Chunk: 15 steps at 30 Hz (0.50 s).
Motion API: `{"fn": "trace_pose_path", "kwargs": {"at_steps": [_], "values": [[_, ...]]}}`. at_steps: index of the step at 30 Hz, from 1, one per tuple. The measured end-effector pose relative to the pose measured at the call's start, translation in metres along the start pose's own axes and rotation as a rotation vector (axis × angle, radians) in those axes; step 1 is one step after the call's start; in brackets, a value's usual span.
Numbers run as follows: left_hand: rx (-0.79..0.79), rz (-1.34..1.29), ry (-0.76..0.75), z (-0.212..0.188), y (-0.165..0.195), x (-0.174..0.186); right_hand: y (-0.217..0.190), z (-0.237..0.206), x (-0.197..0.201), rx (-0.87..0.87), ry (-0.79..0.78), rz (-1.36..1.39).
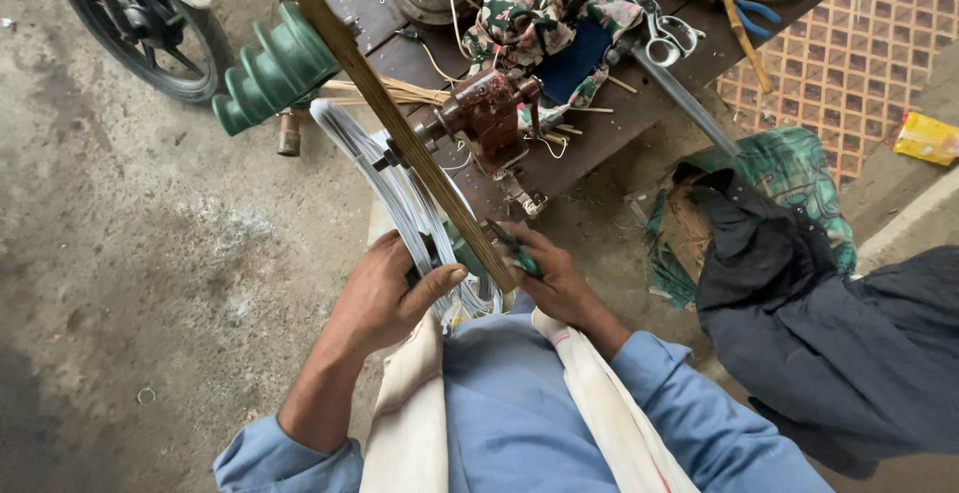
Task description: The person winds white wire onto a green reel mounted on a wooden frame, guiding the wire with one hand while turning the reel with the other. They then lift the wound reel off the frame, gather the coiled wire, and handle the wound spool at the workbench.
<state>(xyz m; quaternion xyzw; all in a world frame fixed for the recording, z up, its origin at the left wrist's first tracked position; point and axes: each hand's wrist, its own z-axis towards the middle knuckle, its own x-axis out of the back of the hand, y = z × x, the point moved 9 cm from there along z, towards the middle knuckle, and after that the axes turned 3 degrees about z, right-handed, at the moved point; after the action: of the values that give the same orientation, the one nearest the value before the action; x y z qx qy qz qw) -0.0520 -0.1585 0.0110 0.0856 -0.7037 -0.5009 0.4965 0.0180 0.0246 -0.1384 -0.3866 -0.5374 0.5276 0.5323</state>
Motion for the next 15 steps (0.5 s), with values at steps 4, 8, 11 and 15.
{"fn": "trace_pose_path", "kwargs": {"at_steps": [4, 8, 11, 15], "values": [[0.024, -0.026, -0.006, -0.0019, 0.0023, 0.0011, -0.0070, 0.0099, -0.0056, 0.025, -0.030, 0.016], [0.065, -0.022, -0.010, -0.0021, -0.0005, 0.0009, -0.0072, 0.0090, -0.0070, 0.057, -0.071, -0.034], [0.096, -0.019, -0.021, -0.0019, -0.0043, -0.0008, -0.0060, 0.0062, -0.0019, 0.067, -0.047, -0.227], [0.081, -0.056, -0.023, -0.0016, -0.0032, -0.0009, -0.0108, 0.0042, -0.0037, 0.110, -0.055, -0.083]]}}
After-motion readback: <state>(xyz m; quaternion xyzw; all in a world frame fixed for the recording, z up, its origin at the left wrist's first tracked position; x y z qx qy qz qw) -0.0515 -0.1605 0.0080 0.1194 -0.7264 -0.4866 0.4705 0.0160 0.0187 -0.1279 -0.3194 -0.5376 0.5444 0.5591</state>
